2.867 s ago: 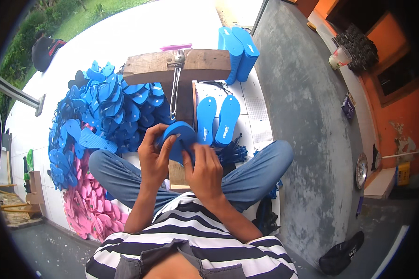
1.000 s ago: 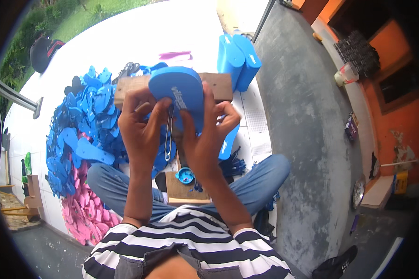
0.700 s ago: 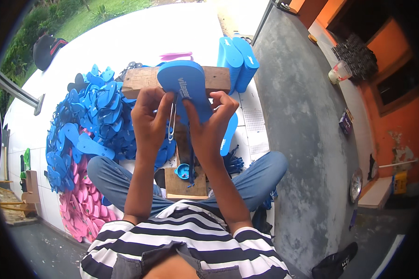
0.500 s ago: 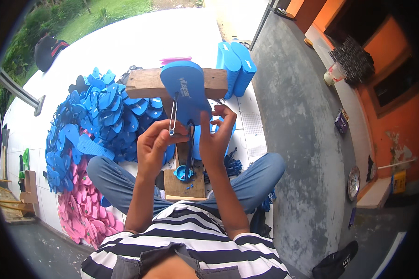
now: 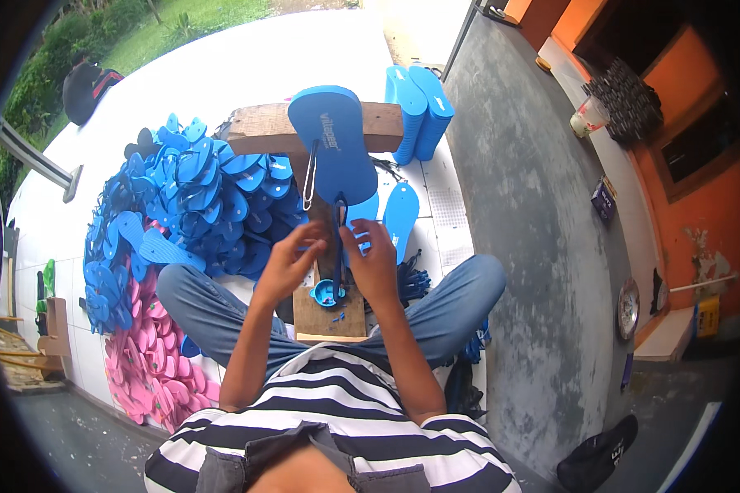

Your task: The person assembles flip-flops by threading straps through a blue sole using a metal hook tool, handling one shoe at a time and pulling the straps into place.

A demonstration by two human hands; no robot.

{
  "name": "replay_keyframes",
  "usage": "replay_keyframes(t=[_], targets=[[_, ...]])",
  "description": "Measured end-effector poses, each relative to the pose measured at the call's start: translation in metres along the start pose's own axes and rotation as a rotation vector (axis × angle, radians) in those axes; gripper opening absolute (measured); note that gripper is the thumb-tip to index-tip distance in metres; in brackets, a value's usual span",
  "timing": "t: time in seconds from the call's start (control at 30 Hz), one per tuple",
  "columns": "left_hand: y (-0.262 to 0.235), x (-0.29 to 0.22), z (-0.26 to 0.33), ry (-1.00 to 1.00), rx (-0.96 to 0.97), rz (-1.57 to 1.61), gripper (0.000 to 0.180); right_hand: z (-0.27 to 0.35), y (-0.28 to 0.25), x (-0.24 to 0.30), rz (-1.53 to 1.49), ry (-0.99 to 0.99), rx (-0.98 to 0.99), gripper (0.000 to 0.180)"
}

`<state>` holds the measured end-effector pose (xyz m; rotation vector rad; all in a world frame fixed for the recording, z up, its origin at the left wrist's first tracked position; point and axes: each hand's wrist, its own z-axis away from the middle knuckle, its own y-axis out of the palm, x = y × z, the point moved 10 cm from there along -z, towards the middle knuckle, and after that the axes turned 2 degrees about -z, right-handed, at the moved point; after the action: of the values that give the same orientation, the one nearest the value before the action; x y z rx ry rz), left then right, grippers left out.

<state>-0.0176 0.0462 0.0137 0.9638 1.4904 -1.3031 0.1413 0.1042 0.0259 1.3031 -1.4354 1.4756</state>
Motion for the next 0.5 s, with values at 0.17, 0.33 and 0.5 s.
replay_keyframes(t=[0.17, 0.33, 0.5], targets=[[0.04, 0.022, 0.013, -0.144, 0.112, 0.306, 0.023, 0.015, 0.0, 0.003, -0.106, 0.004, 0.019, 0.02], [0.036, 0.028, 0.023, -0.181, 0.121, 0.351, 0.02, 0.013, -0.002, -0.025, -0.371, 0.136, 0.137, 0.017], [-0.019, 0.037, 0.065, -0.213, 0.177, 0.371, 0.021, 0.046, -0.01, -0.012, -0.466, 0.383, 0.54, 0.021]])
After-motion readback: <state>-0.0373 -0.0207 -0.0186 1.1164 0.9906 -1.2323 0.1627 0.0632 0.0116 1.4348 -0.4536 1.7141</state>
